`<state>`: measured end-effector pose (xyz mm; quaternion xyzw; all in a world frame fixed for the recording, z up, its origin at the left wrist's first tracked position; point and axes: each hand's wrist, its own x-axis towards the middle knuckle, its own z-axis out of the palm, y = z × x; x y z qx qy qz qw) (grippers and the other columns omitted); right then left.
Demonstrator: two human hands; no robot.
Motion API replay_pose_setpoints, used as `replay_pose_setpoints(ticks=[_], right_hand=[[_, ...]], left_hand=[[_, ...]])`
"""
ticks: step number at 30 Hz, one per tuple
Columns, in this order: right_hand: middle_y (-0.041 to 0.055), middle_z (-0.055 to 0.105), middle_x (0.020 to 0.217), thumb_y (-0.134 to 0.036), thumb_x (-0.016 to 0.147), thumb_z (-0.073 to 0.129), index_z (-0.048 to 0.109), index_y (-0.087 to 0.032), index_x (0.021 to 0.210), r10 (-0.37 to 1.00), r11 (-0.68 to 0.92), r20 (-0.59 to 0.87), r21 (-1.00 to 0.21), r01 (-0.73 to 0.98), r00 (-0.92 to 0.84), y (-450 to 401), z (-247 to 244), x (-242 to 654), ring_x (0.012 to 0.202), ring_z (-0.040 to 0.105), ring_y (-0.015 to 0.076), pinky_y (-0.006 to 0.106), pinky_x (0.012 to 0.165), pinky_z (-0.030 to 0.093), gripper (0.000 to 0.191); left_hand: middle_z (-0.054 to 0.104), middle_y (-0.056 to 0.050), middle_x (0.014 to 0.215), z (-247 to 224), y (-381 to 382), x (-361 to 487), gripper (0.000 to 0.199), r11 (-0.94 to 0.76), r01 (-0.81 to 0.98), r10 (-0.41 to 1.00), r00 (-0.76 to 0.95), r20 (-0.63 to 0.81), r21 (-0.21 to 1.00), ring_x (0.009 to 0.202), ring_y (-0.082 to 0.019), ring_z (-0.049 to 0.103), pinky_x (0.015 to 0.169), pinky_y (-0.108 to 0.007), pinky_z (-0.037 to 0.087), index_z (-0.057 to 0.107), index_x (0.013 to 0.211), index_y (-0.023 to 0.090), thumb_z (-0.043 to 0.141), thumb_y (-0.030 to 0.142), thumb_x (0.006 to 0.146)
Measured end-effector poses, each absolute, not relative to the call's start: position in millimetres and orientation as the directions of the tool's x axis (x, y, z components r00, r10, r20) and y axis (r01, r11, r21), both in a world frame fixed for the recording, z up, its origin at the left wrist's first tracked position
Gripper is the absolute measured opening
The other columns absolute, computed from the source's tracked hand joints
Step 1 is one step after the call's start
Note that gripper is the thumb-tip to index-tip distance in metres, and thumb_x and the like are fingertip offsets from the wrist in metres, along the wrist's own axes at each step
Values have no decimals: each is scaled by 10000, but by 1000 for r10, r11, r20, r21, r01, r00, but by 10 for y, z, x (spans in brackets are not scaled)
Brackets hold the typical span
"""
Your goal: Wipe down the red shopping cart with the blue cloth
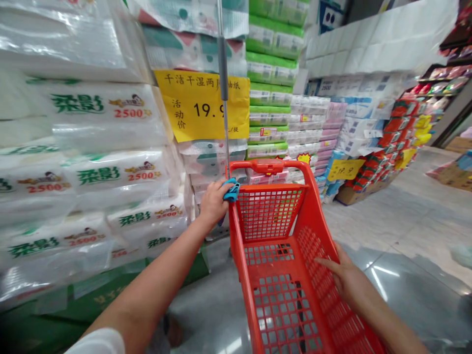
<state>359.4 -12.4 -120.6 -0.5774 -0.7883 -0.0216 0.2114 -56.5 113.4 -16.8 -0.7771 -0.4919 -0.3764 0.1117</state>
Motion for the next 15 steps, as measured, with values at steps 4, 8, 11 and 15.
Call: replay_pose_setpoints(ticks=[4,8,11,15], right_hand=[[89,507,1489,-220,898,435,676,-293,1290,913,365,280,-234,901,-297,74,-1123,3606,1300,576,251,400,1057,518,466],[98,433,1552,-248,943,377,612,-276,1369,912,373,277,-244,895,-304,131,-1050,3489,1329,550,236,383,1079,489,487],[77,448,1547,-219,939,344,609,-278,1374,909,375,278,-228,899,-309,162,-1019,3452,1324,556,219,350,1072,487,512],[93,524,1485,-241,949,351,579,-260,1406,921,353,244,-193,915,-304,302,-1002,3588,1170,665,215,328,983,538,511]], left_hand=[[636,-57,1285,-204,1058,-623,501,-568,810,647,329,687,147,1077,-245,546,963,-411,478,669,1173,247,560,49,726],[638,-64,1291,-332,887,-702,494,-601,785,631,353,691,148,1095,-236,552,970,-400,480,660,1201,251,571,75,748],[600,-91,1334,-347,895,-774,531,-561,805,638,269,722,196,1170,-250,528,1027,-429,458,637,1233,215,541,48,739],[602,-77,1335,-307,895,-844,555,-566,798,635,265,726,205,1192,-244,530,1037,-417,463,641,1219,220,534,26,710]])
